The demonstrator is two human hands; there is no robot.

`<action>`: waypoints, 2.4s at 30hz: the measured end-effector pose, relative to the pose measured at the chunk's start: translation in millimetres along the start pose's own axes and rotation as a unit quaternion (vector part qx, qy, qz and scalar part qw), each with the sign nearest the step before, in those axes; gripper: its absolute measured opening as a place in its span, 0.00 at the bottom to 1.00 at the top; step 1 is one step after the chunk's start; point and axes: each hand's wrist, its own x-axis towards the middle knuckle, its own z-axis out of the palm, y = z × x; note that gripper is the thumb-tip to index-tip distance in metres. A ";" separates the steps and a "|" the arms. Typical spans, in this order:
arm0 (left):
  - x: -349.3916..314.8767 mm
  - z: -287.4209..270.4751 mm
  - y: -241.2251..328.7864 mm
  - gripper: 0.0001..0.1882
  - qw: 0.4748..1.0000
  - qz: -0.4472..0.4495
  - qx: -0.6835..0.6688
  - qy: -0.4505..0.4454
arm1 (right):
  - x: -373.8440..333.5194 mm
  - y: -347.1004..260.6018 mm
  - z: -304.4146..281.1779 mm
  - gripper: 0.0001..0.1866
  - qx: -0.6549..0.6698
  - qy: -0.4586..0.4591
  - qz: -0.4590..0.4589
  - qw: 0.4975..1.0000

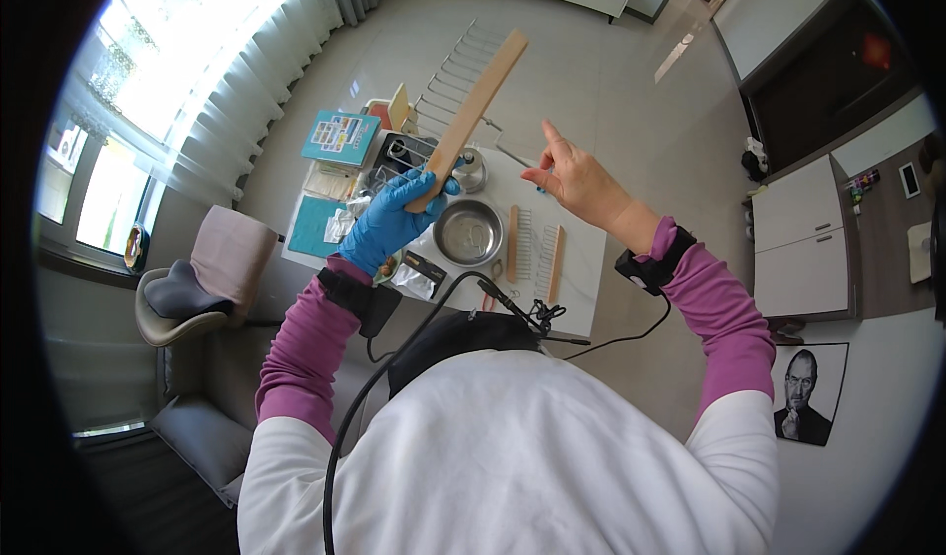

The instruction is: The person assembles wooden hair rollers by inserting metal rods into the slots of a wooden holder. They repeatedly pick up rods, align them with the slots, and push them through to form complete rollers. The person handles the wooden holder and metal rods throughout the process.

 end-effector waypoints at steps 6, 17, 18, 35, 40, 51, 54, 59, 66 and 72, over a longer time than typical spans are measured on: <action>-2.2 5.0 5.9 0.16 0.999 -0.005 0.053 0.003 | 3.7 4.7 -10.1 0.33 0.356 -0.083 0.183 0.913; -1.5 6.0 -2.9 0.21 0.993 -0.018 0.107 0.051 | 11.3 1.4 -21.3 0.26 0.608 -0.096 0.353 0.704; -0.2 5.4 -3.3 0.21 0.993 -0.015 0.104 0.044 | 10.6 -3.2 -19.5 0.26 0.572 -0.092 0.330 0.745; -3.1 16.5 -6.2 0.21 0.994 -0.015 0.108 0.016 | 10.1 7.1 -15.6 0.29 0.706 -0.188 0.394 0.558; -0.9 12.7 -6.5 0.23 0.994 0.001 0.111 0.023 | 9.3 -2.1 -12.5 0.27 0.524 -0.018 0.303 0.796; -2.0 15.4 -6.6 0.20 0.997 -0.010 0.065 0.042 | 4.5 -6.5 -10.6 0.21 -0.187 0.149 -0.133 0.962; -1.0 20.3 -7.7 0.19 0.997 -0.011 0.068 0.038 | 5.8 -7.5 -10.4 0.21 -0.246 0.171 -0.168 0.939; -0.9 25.3 -8.7 0.18 0.997 -0.020 0.068 0.036 | 6.9 -12.0 -8.4 0.19 -0.276 0.175 -0.211 0.921; -1.8 26.8 -9.6 0.20 0.993 -0.036 0.092 0.061 | 10.5 -11.8 2.1 0.09 -0.145 0.161 -0.119 0.969; -2.7 25.4 -12.5 0.21 0.984 -0.030 0.159 0.069 | 17.9 -4.1 4.1 0.12 0.395 -0.001 0.258 0.882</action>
